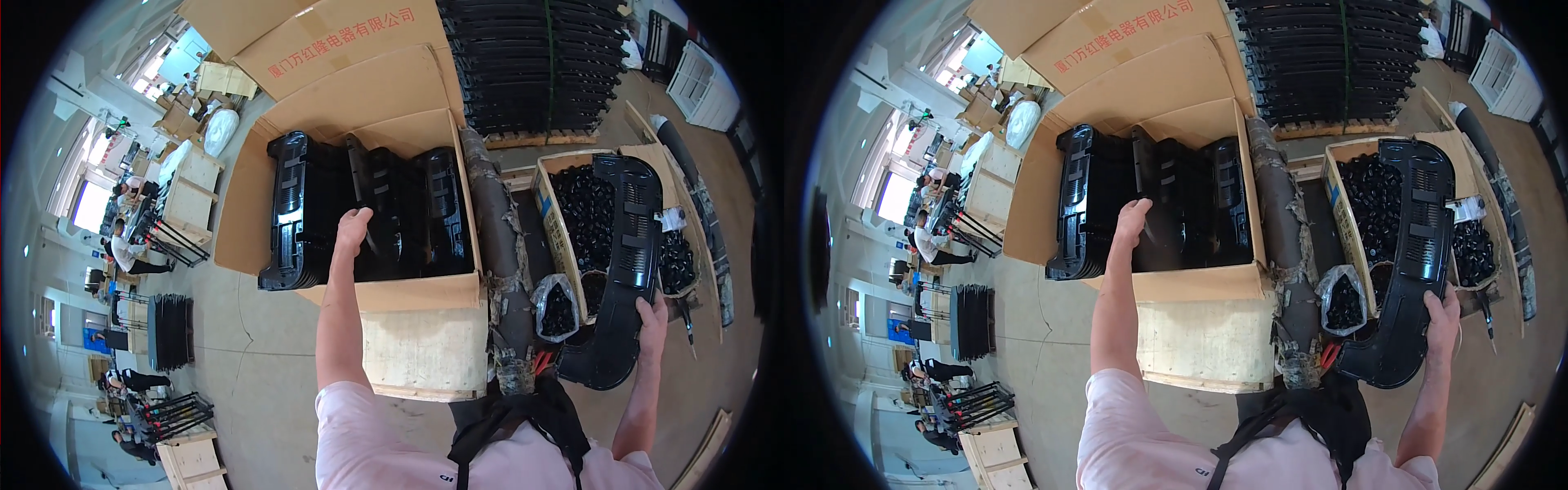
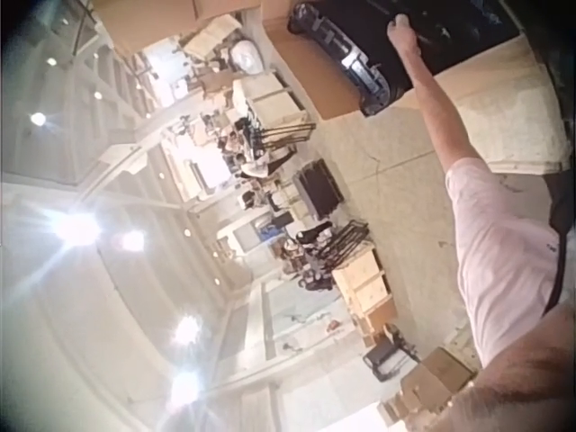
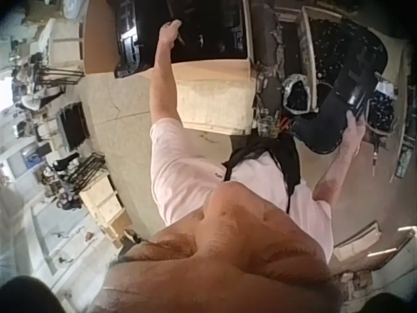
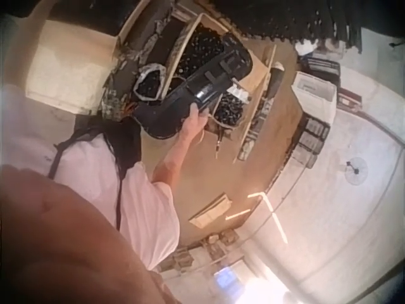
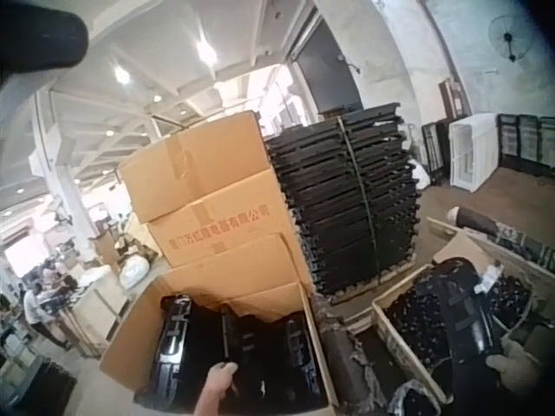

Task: Assembling plastic components using a power screwdriver and manual fasteners.

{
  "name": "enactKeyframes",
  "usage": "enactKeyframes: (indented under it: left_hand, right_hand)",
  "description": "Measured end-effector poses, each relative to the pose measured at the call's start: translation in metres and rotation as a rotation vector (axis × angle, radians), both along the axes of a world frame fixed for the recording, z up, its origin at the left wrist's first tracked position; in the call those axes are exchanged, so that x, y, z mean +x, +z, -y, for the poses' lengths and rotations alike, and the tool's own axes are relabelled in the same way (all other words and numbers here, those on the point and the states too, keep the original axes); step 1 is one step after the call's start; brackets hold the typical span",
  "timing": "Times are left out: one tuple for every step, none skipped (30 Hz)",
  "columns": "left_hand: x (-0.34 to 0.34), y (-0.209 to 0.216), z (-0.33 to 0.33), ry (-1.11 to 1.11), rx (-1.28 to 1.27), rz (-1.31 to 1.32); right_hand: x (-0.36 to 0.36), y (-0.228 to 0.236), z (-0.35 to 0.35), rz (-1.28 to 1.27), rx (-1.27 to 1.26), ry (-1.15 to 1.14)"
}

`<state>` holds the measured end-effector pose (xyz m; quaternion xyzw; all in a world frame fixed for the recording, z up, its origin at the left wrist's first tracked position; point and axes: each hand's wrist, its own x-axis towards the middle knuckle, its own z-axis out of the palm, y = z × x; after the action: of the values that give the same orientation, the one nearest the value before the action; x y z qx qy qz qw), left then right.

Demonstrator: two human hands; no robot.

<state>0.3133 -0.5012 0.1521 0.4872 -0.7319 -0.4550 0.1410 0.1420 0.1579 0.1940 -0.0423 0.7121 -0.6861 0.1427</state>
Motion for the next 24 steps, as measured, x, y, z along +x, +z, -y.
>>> enactKeyframes:
  left_hand:
    - [0.002, 0.011, -0.005, -0.006, 0.132, -0.045]
    - [0.003, 0.021, -0.011, 0.0, 0.127, -0.049]
    - [0.007, 0.034, -0.021, -0.054, 0.125, -0.11]
    - [0.012, 0.049, -0.028, -0.107, 0.12, -0.172]
    - [0.018, 0.065, -0.034, -0.094, 0.107, -0.171]
    - [0.023, 0.084, -0.041, -0.076, -0.03, -0.135]
    - [0.025, 0.102, -0.05, -0.067, -0.158, -0.101]
    - [0.028, 0.13, -0.064, -0.067, -0.296, 0.058]
    - [0.041, 0.144, -0.067, -0.042, -0.489, 0.15]
    - [0.05, 0.148, -0.068, -0.007, -0.592, 0.246]
    - [0.056, 0.149, -0.067, 0.022, -0.693, 0.342]
    - [0.064, 0.151, -0.062, 0.061, -0.797, 0.385]
    - [0.072, 0.151, -0.056, 0.101, -0.902, 0.423]
    - [0.08, 0.143, -0.043, 0.11, -0.993, 0.445]
    - [0.087, 0.134, -0.031, 0.114, -0.995, 0.443]
    - [0.094, 0.125, -0.019, 0.124, -1.043, 0.53]
    - [0.099, 0.115, -0.008, 0.135, -1.09, 0.617]
    - [0.104, 0.104, 0.001, 0.138, -1.091, 0.614]
    - [0.109, 0.093, 0.008, 0.185, -1.078, 0.653]
    - [0.114, 0.082, 0.015, 0.232, -1.063, 0.691]
    - [0.114, 0.076, 0.019, 0.274, -1.047, 0.727]
    - [0.116, 0.072, 0.025, 0.273, -0.915, 0.663]
    - [0.12, 0.07, 0.031, 0.272, -0.913, 0.661]
    - [0.116, 0.077, 0.026, 0.257, -0.842, 0.65]
  right_hand:
    - [-0.002, -0.002, 0.002, -0.017, -0.009, 0.03]
    - [-0.003, -0.002, 0.002, -0.02, -0.014, 0.037]
    - [-0.002, -0.002, 0.001, -0.029, -0.007, 0.033]
    - [-0.003, -0.002, 0.001, -0.039, -0.001, 0.031]
    - [-0.005, -0.003, 0.001, -0.038, -0.013, 0.044]
    - [-0.006, -0.002, -0.001, -0.039, -0.041, 0.047]
    - [-0.006, 0.002, -0.004, -0.042, -0.06, 0.04]
    - [-0.004, 0.004, -0.007, -0.038, -0.067, -0.003]
    - [-0.003, 0.008, -0.005, -0.038, -0.078, 0.003]
    - [-0.005, 0.006, 0.002, -0.037, -0.089, 0.012]
    - [-0.007, 0.002, 0.007, -0.037, -0.097, 0.019]
    - [-0.007, 0.002, 0.008, -0.032, -0.102, 0.023]
    - [-0.009, 0.002, 0.007, -0.042, -0.112, 0.023]
    - [-0.009, 0.002, 0.006, -0.051, -0.12, 0.021]
    - [-0.009, 0.004, 0.006, -0.053, -0.122, 0.022]
    - [-0.008, 0.006, 0.006, -0.052, -0.113, 0.02]
    - [-0.008, 0.008, 0.006, -0.05, -0.104, 0.017]
    - [-0.008, 0.008, 0.005, -0.054, -0.104, 0.018]
    - [-0.009, 0.008, 0.003, -0.045, -0.097, 0.03]
    - [-0.009, 0.008, 0.003, -0.036, -0.089, 0.043]
    - [-0.008, 0.008, 0.002, -0.039, -0.086, 0.04]
    - [-0.007, 0.008, 0.003, -0.048, -0.1, 0.032]
    - [-0.006, 0.008, 0.003, -0.056, -0.114, 0.025]
    - [-0.004, 0.01, 0.002, -0.056, -0.107, 0.018]
